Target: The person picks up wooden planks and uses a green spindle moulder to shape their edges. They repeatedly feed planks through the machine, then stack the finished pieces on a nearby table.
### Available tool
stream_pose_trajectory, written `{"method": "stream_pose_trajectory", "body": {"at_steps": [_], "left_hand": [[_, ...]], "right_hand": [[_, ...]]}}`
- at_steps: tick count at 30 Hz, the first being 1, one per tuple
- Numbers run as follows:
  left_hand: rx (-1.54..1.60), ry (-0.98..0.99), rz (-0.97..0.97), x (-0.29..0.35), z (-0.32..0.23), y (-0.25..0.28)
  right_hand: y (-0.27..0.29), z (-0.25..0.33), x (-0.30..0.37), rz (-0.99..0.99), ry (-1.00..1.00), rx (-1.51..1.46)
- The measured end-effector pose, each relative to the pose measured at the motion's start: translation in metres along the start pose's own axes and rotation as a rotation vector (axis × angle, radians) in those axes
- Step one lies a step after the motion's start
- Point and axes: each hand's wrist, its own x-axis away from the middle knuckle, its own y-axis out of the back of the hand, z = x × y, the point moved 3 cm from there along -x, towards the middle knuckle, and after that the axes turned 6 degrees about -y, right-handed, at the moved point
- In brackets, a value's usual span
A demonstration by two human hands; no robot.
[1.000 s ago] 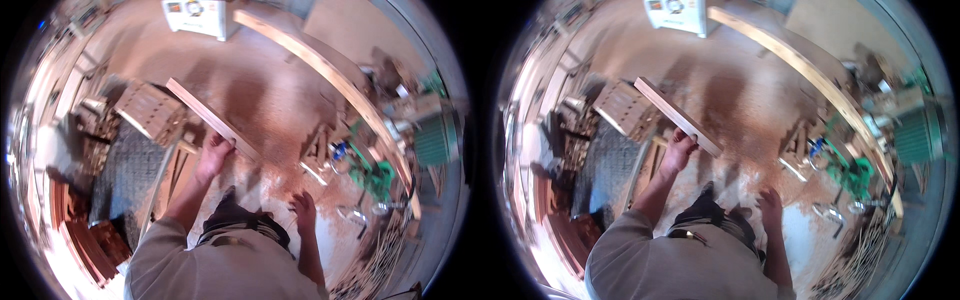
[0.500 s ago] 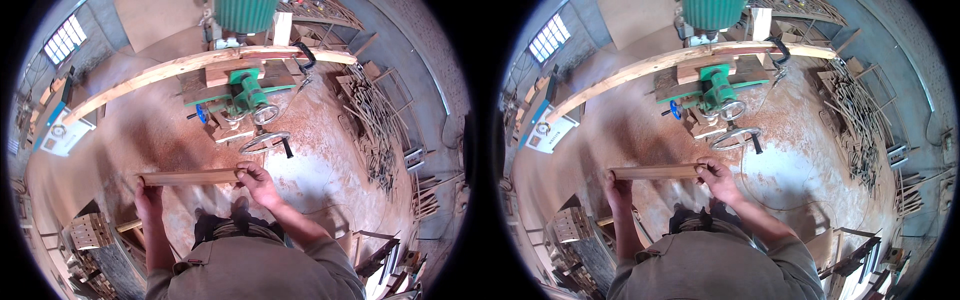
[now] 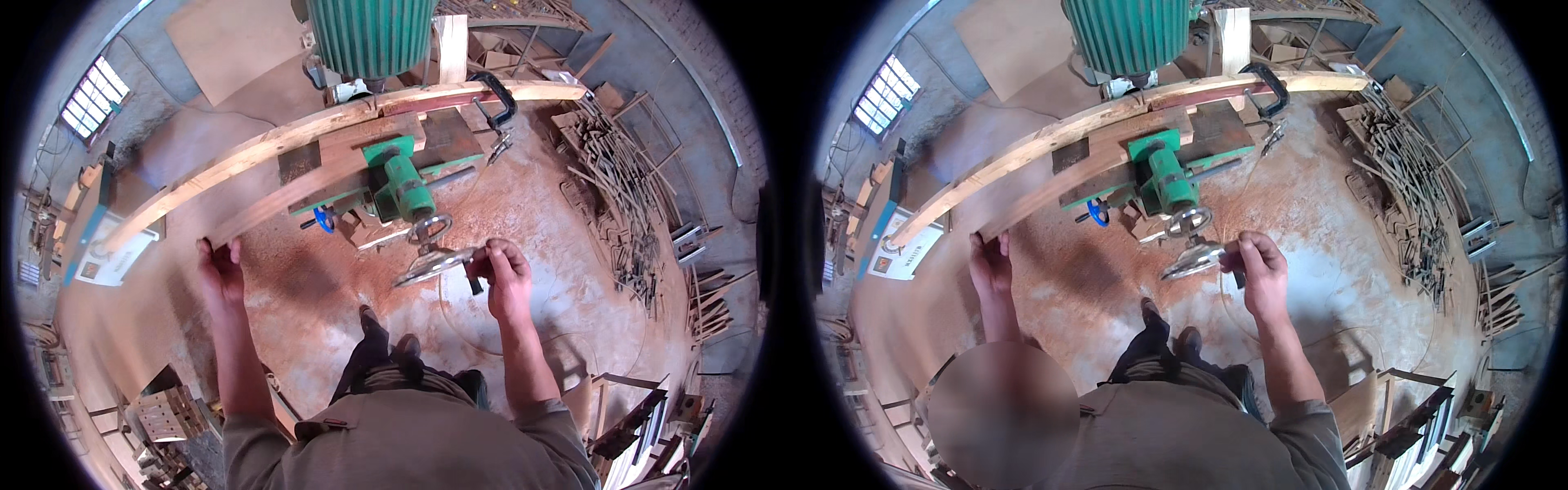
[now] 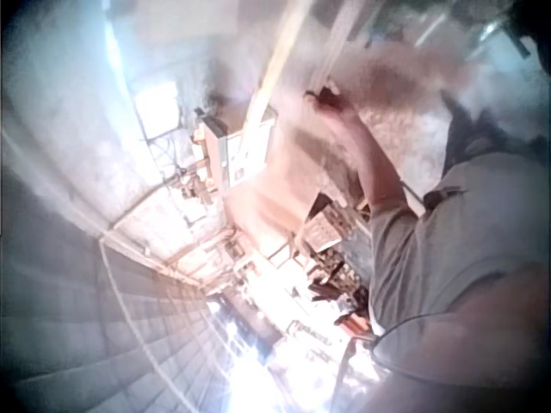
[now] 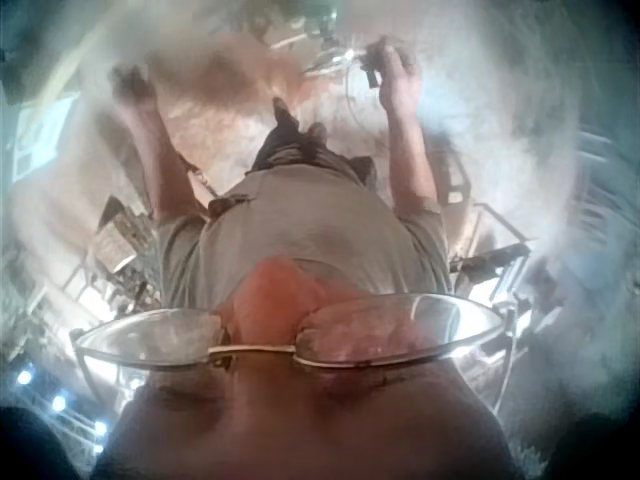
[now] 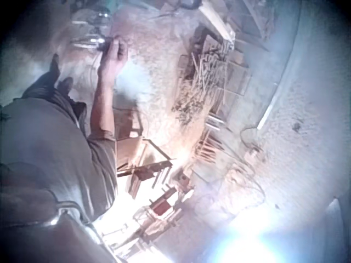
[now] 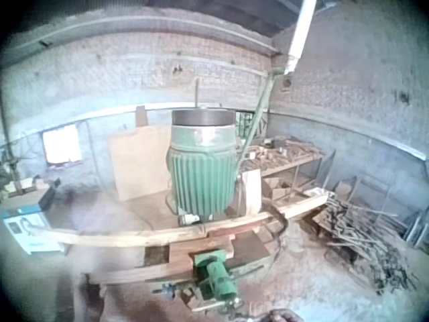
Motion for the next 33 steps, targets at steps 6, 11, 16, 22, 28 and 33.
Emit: {"method": "stream_pose_trajectory", "body": {"at_steps": [6,11,16,22,28,33], "left_hand": [[-0.046,0.0,-0.284,-0.132,0.039,0.019],[-0.128,0.044,-0.324,-0.196,0.077,0.039],[-0.141,0.086,-0.326,-0.213,0.101,0.046],[-0.193,0.108,-0.369,-0.229,0.106,0.07],[-0.251,0.134,-0.386,-0.237,0.11,0.068],[-0.135,0.156,-0.225,-0.241,0.109,0.09]], "right_hand": [[0.027,-0.016,-0.014,-0.26,-0.088,0.021],[0.037,-0.031,-0.012,-0.392,-0.132,0.092],[0.043,-0.038,-0.008,-0.512,-0.188,0.145],[0.046,-0.037,-0.03,-0.47,-0.208,0.14],[0.066,-0.029,-0.058,-0.456,-0.229,0.186],[0.089,-0.034,-0.067,-0.393,-0.246,0.202]]}}
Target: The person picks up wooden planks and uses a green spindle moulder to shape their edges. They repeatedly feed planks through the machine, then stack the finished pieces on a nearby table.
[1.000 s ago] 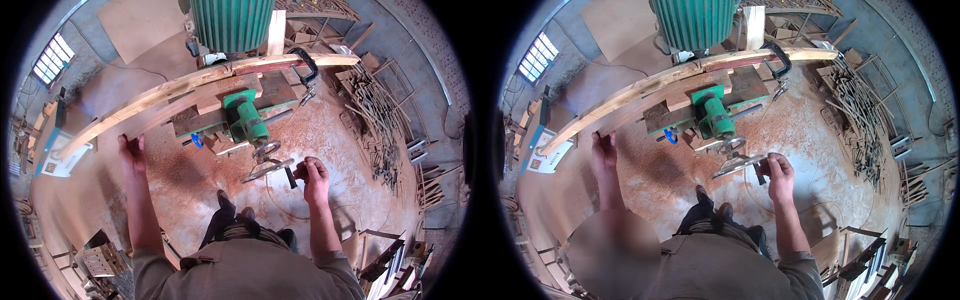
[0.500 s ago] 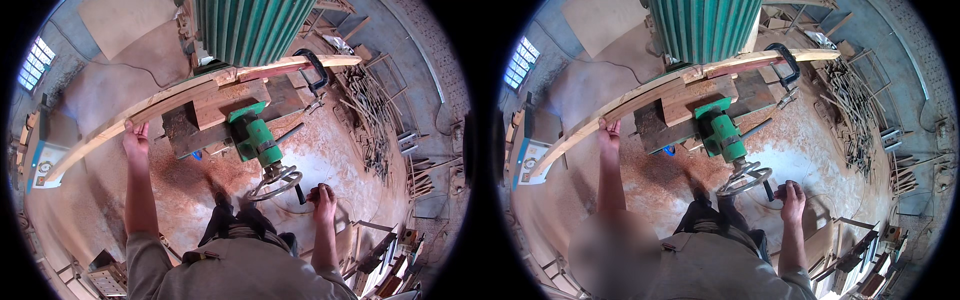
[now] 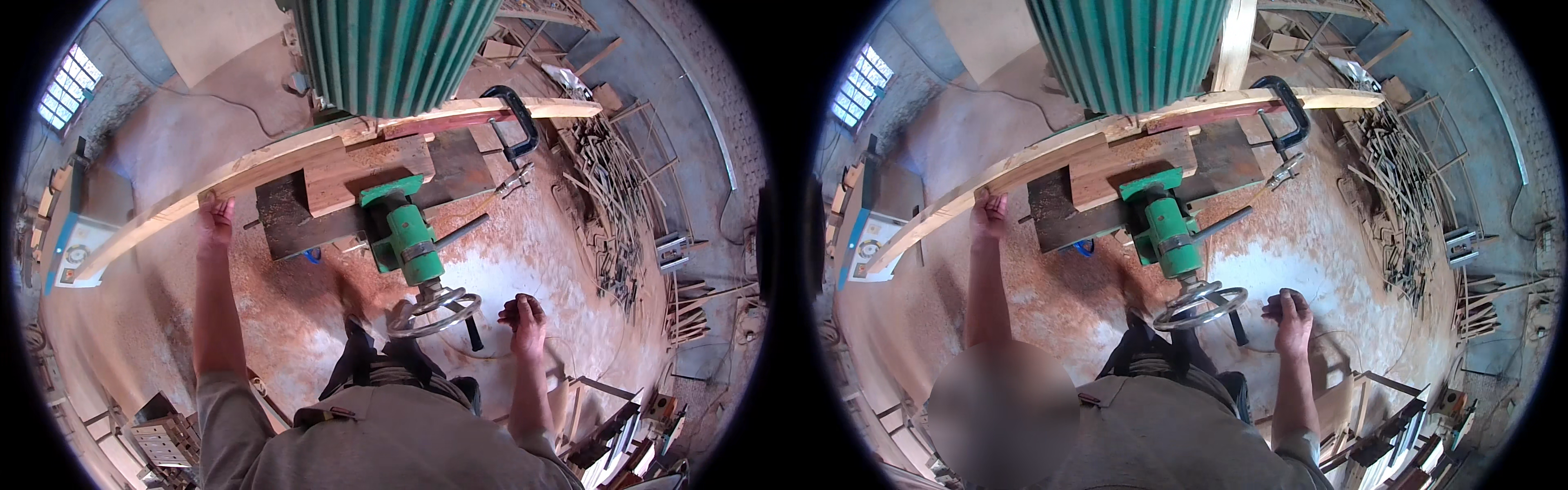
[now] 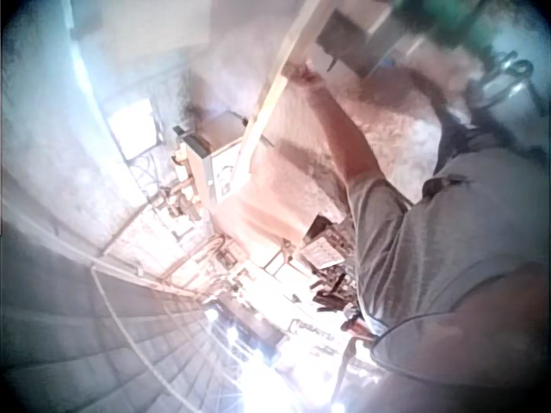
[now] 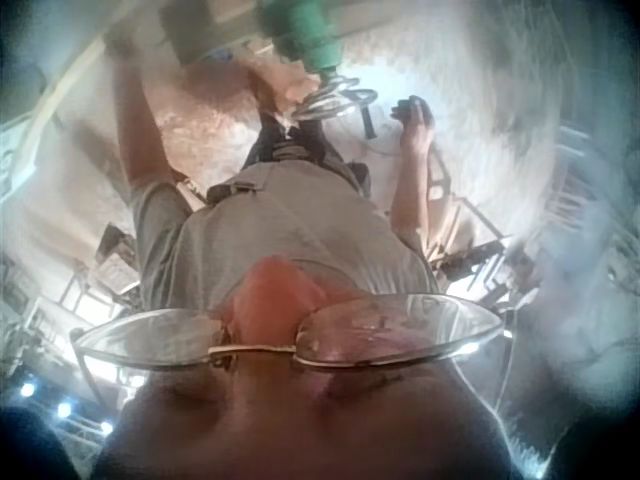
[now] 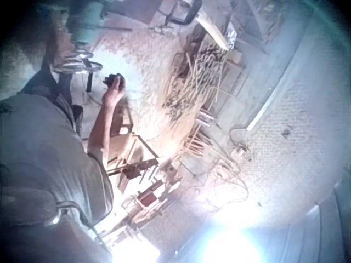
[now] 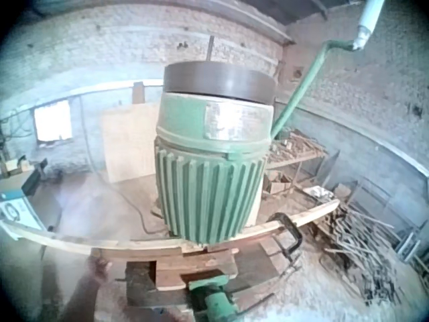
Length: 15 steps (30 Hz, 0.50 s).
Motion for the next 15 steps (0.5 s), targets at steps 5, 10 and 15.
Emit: {"method": "stream_pose_trajectory", "body": {"at_steps": [5,10,15], "left_hand": [[-0.129,-0.024,-0.049,0.0,0.011,0.001],[-0.118,-0.053,-0.135,0.006,0.034,-0.018],[-0.099,-0.044,-0.184,0.018,0.057,-0.052]], "right_hand": [[0.01,-0.011,-0.004,-0.019,-0.044,0.049],[0.014,-0.013,-0.006,-0.009,-0.009,0.07],[0.011,-0.007,-0.004,-0.011,0.009,0.093]]}}
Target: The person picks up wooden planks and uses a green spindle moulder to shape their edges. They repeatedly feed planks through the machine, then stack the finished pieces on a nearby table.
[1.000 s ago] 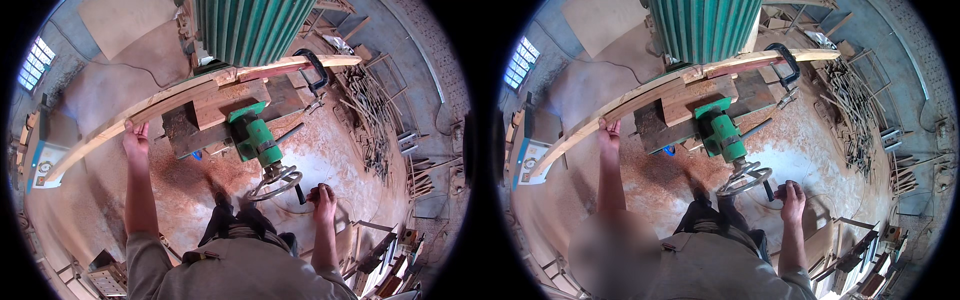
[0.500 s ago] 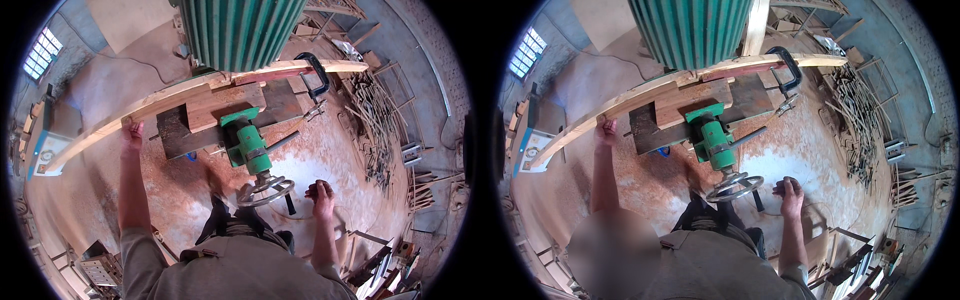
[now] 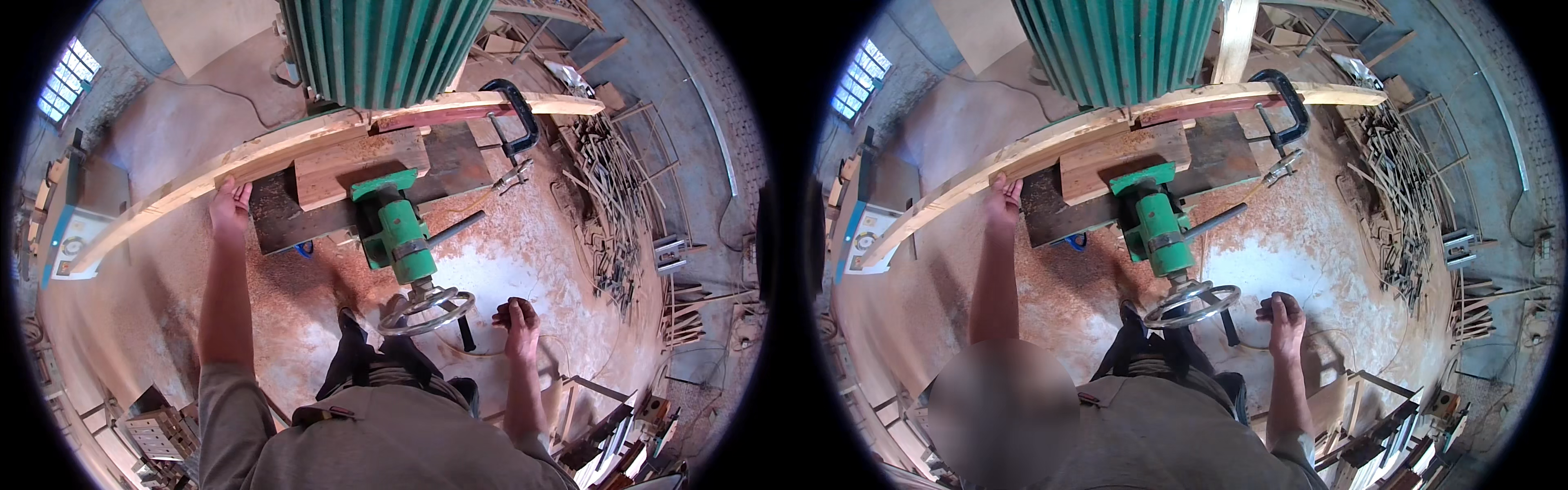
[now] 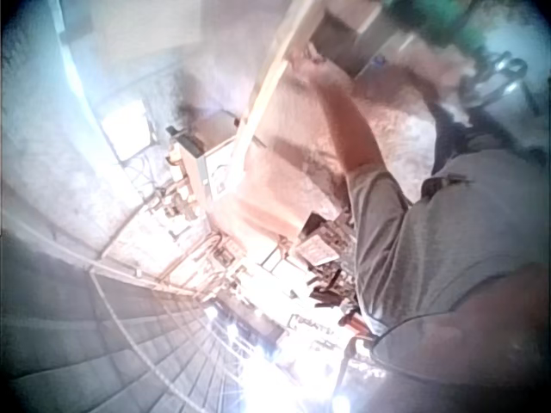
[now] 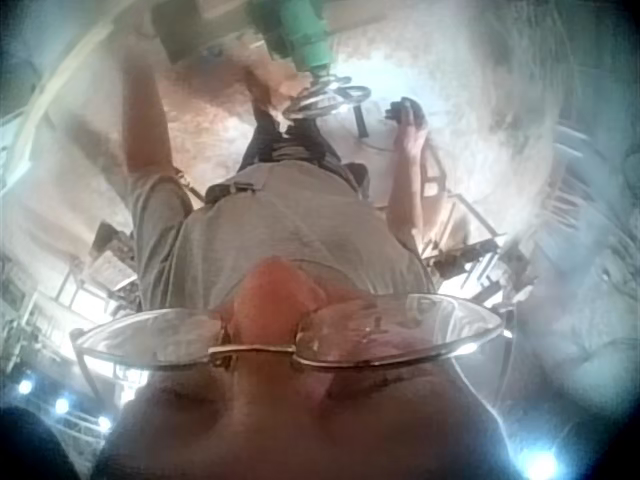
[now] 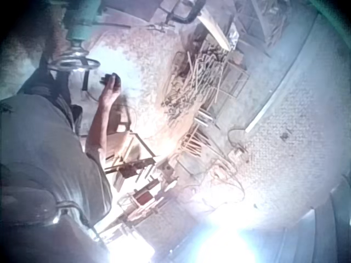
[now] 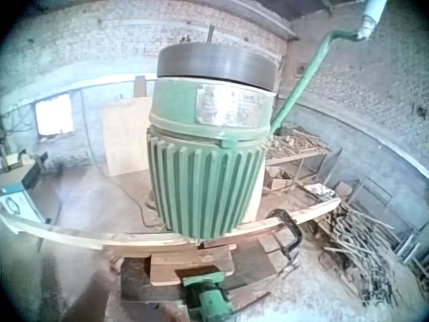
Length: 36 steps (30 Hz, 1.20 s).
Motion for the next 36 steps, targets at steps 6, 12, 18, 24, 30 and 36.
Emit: {"method": "stream_pose_trajectory", "body": {"at_steps": [6,12,18,24,30,36], "left_hand": [[-0.036,-0.004,-0.014,0.011,0.015,-0.017],[-0.062,0.005,-0.064,0.014,0.018,-0.016],[-0.036,-0.022,-0.068,0.019,0.018,-0.023],[-0.068,-0.061,-0.038,0.022,0.017,-0.025],[-0.094,-0.081,-0.004,0.029,0.016,-0.025],[-0.147,-0.074,0.009,0.034,0.018,-0.024]], "right_hand": [[-0.004,0.003,-0.005,0.009,0.008,0.035],[-0.035,0.015,-0.022,0.053,-0.011,-0.115],[-0.109,0.02,-0.091,0.272,-0.292,-0.635],[-0.175,0.106,-0.08,0.467,-0.005,-0.649],[-0.354,0.117,0.066,0.878,0.621,1.352],[-0.369,0.089,0.057,0.938,0.437,1.502]]}}
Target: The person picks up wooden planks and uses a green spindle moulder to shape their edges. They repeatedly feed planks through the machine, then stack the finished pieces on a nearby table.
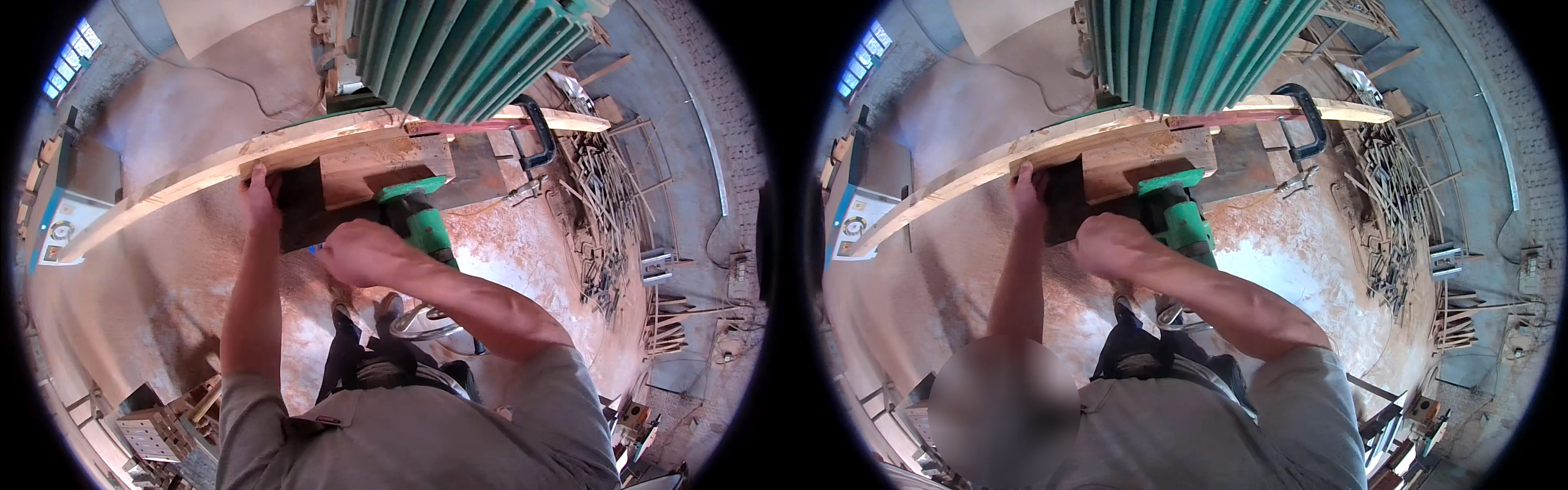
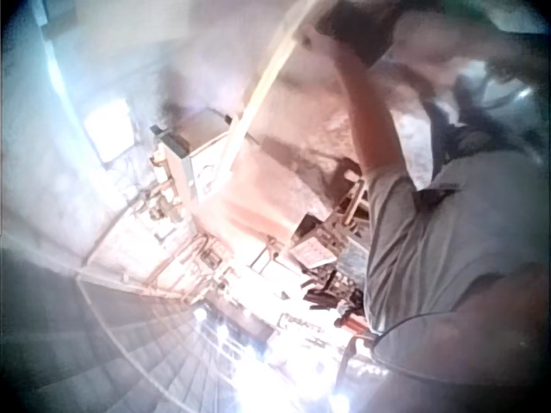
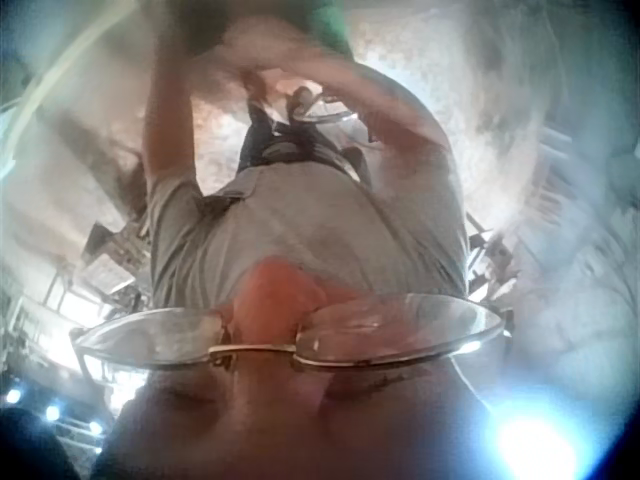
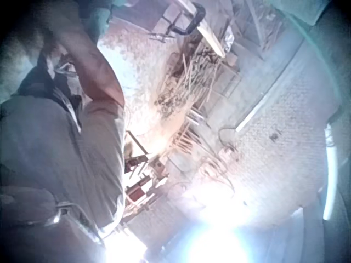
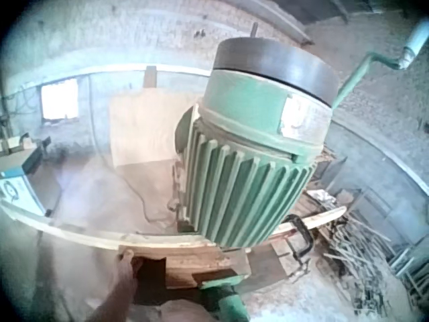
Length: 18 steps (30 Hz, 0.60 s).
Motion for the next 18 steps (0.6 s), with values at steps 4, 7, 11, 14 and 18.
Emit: {"method": "stream_pose_trajectory", "body": {"at_steps": [4,7,11,14,18], "left_hand": [[0.033,-0.06,0.032,0.003,-0.001,-0.013],[0.013,-0.141,0.187,-0.043,0.03,0.017],[0.141,-0.043,-0.036,-0.067,0.059,0.015],[0.02,-0.077,-0.072,-0.055,0.048,0.017],[0.05,-0.206,-0.088,-0.027,0.027,-0.005]], "right_hand": [[-0.006,-0.003,-0.002,-0.003,0.178,0.244],[0.007,-0.015,0.014,-0.393,0.307,-0.121],[0.128,-0.09,0.089,-0.731,0.129,-0.401],[0.276,-0.152,0.211,-1.21,-0.025,-0.292],[0.441,-0.219,0.358,-1.619,0.013,-0.243]]}}
